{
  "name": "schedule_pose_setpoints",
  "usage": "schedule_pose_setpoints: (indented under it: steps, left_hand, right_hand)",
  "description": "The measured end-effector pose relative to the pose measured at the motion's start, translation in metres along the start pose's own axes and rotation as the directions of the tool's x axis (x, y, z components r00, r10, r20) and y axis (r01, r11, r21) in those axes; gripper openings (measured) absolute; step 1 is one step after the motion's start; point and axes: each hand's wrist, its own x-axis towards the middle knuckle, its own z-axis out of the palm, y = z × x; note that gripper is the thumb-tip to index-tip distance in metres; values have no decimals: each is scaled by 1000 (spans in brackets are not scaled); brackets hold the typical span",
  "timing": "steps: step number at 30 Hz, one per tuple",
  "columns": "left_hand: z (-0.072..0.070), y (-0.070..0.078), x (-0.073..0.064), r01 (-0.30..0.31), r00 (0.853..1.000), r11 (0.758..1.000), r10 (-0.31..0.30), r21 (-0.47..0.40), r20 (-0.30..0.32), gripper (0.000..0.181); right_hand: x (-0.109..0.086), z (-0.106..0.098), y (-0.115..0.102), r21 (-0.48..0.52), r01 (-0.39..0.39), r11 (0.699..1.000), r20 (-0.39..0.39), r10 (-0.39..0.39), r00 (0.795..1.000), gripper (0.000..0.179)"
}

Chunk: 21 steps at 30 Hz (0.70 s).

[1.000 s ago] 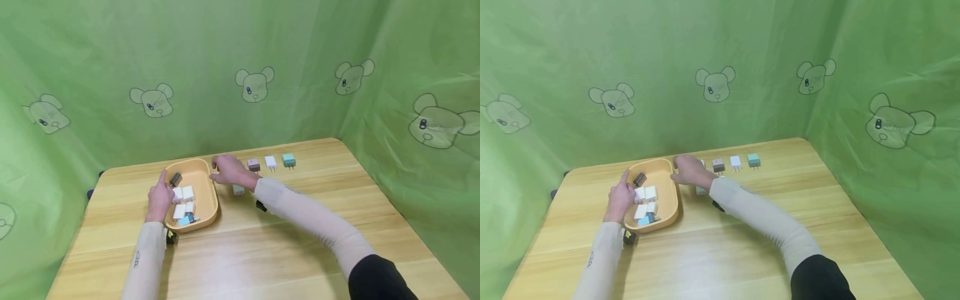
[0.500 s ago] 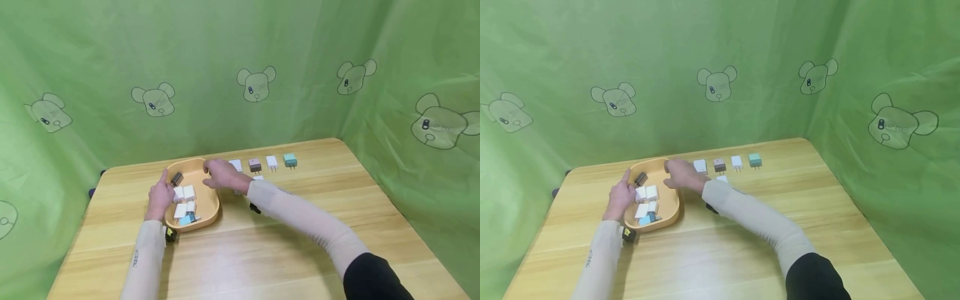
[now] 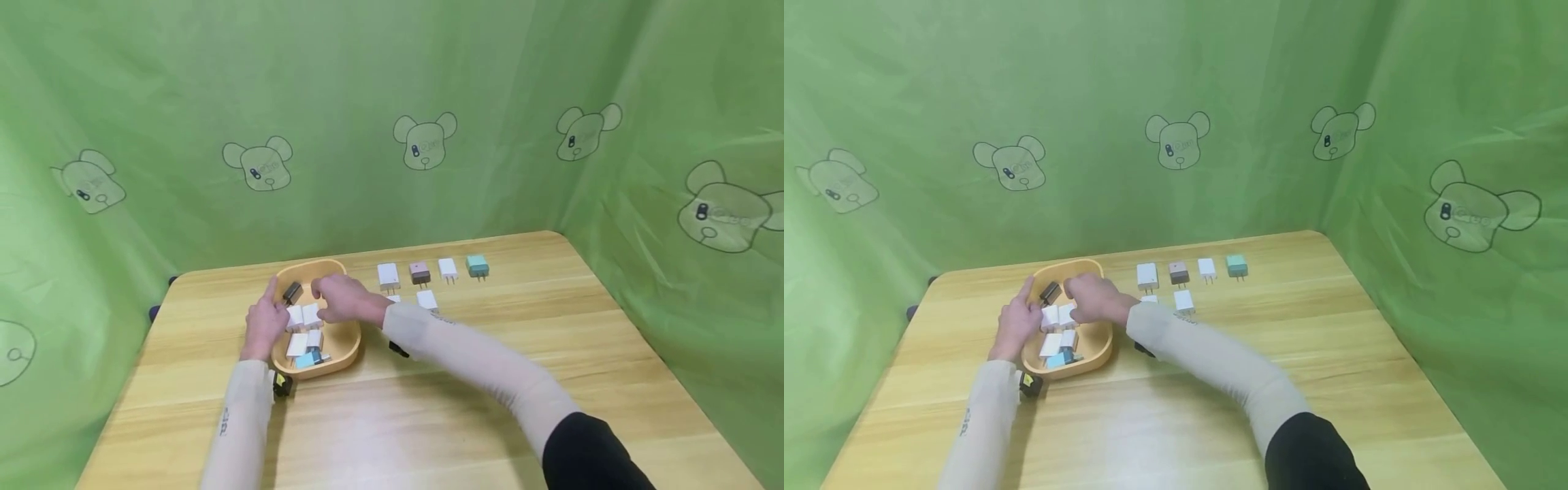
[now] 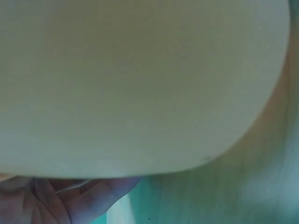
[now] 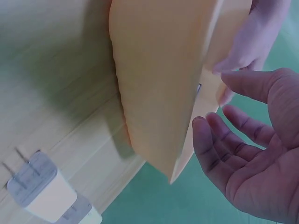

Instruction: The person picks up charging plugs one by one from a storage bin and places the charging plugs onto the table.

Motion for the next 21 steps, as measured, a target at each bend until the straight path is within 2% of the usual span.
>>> schedule_pose_setpoints:
  steps: [8,12,21]
  left_hand:
    - [5,-1,2,3,1000,999,-2,45,-19,71]
    - [5,0,2,17,1000,999,-17,34,-9,73]
    - [5,1,4,17,999,999,-16,44,-29,72]
  right_hand:
    - [11,13,-7,-59,21,998,46,-19,999,42]
    - [17,21,-7,-43,17,999,91,-13,996,48]
    - [19,29,-5,-2,35,999,154,-34,987,52]
